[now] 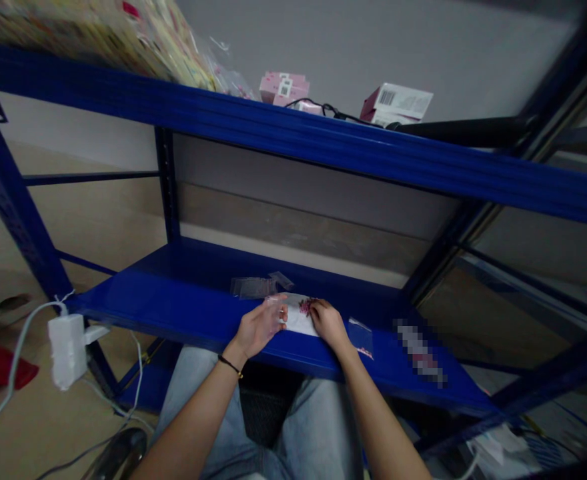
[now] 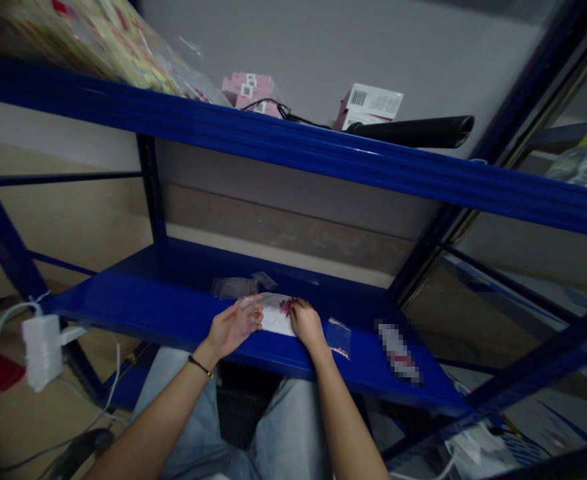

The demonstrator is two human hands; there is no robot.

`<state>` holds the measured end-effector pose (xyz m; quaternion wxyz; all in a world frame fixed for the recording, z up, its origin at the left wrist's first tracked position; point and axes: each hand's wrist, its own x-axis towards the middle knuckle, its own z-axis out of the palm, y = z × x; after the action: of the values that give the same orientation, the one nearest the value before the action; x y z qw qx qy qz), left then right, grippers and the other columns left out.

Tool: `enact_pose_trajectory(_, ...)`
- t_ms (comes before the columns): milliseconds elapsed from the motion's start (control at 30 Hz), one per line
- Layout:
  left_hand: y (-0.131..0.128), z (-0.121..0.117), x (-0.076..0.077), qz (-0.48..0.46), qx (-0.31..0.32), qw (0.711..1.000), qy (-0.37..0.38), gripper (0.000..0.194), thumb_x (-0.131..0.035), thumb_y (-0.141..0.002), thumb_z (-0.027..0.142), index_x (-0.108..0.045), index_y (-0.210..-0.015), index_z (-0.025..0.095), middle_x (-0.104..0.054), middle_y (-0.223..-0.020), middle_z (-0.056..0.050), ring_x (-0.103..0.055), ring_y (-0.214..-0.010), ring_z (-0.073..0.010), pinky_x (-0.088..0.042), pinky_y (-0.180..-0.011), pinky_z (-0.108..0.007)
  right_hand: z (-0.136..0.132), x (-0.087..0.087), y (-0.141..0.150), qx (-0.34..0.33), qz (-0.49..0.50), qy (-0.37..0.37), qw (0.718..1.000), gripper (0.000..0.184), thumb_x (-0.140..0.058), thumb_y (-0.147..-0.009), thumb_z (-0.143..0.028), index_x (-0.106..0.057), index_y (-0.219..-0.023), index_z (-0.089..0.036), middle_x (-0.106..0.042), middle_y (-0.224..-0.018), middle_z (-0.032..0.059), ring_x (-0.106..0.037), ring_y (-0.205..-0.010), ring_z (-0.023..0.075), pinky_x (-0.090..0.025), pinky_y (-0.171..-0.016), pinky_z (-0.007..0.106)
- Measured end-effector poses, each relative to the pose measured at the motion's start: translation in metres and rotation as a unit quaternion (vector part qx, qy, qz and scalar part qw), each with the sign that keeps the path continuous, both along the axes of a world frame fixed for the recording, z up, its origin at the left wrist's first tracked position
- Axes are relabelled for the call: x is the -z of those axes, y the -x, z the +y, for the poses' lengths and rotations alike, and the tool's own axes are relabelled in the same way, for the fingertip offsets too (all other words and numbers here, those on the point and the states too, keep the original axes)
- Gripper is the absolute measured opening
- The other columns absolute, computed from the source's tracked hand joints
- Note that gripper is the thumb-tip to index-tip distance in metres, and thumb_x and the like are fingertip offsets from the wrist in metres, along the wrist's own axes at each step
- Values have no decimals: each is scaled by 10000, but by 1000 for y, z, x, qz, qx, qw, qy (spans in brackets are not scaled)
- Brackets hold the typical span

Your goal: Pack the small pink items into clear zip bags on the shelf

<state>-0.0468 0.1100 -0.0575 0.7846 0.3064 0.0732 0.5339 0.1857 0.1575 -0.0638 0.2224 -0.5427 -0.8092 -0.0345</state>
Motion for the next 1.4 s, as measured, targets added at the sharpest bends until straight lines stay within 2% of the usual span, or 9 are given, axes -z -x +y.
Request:
enact_pose_trajectory(167,-1,1,5,23,27,999,-6,415,-580,-905,414,-656,-1186,118,-633,-1012,-122,-577,-881,-211,-450,-781,-328,0,-15,-6,-9,104,7,995,256,-453,-931,-207,-709,-931,-183,-694,-963,71,-643,-890,185,-464,-834,270)
enact_pose_trajectory(400,-3,-1,6,62,65,995,-38,426,-579,-903,428,-676,-1163,104,-623,-1028,-139,-569,-876,-219,-440,-751,-324,-23,-65,19,-108,313,67,941,247,-556,-903,-379,-690,-891,-172,-673,-845,46,-615,-724,164,-467,-682,257)
enact_pose_trajectory(533,-3,-2,5,81,91,991,-47,426,-579,-896,451,-681,-1147,122,-632,-982,-130,-578,-839,-219,-431,-750,-326,-41,-84,39,-169,308,79,933,236,-574,-902,-387,-694,-876,-186,-654,-850,28,-591,-727,144,-449,-663,242)
enact_pose_trajectory(700,-4,-1,7,85,103,990,-51,398,-595,-881,454,-700,-1072,121,-642,-943,-128,-581,-818,-219,-423,-747,-326,-56,-92,53,-199,253,92,942,209,-554,-925,-330,-704,-864,-198,-676,-889,28,-615,-821,154,-465,-767,259)
enact_pose_trajectory(800,-3,0,8,83,104,990,-43,382,-602,-878,441,-698,-1064,122,-646,-938,-125,-586,-814,-215,-421,-748,-322,-53,-95,50,-230,222,88,943,223,-528,-948,-313,-725,-918,-214,-689,-960,38,-619,-930,172,-457,-859,283)
enact_pose_trajectory(933,-2,2,8,49,103,993,-35,452,-582,-892,444,-660,-1152,82,-631,-958,-130,-587,-816,-208,-426,-754,-319,-31,-82,25,-187,234,42,953,259,-467,-966,-237,-699,-1080,-209,-678,-1018,59,-621,-927,174,-466,-843,292)
enact_pose_trajectory(1067,-1,3,6,13,98,995,-27,474,-522,-925,460,-645,-1173,75,-612,-953,-118,-580,-783,-194,-433,-727,-317,-6,-44,1,-151,143,40,977,247,-511,-872,-85,-729,-892,-200,-680,-944,60,-617,-922,188,-458,-863,303)
enact_pose_trajectory(1200,-1,3,6,-4,86,996,-16,478,-494,-940,456,-638,-1185,71,-611,-960,-119,-580,-788,-193,-437,-718,-317,4,-12,-5,-140,80,35,986,223,-544,-845,-71,-723,-880,-200,-682,-1003,73,-609,-974,198,-455,-897,309)
enact_pose_trajectory(1400,-1,4,8,-12,88,996,-9,485,-462,-958,446,-631,-1197,60,-605,-959,-120,-577,-802,-194,-441,-728,-318,5,-6,-3,-137,43,24,989,155,-559,-880,-138,-707,-886,-184,-667,-1022,87,-601,-970,201,-457,-887,308)
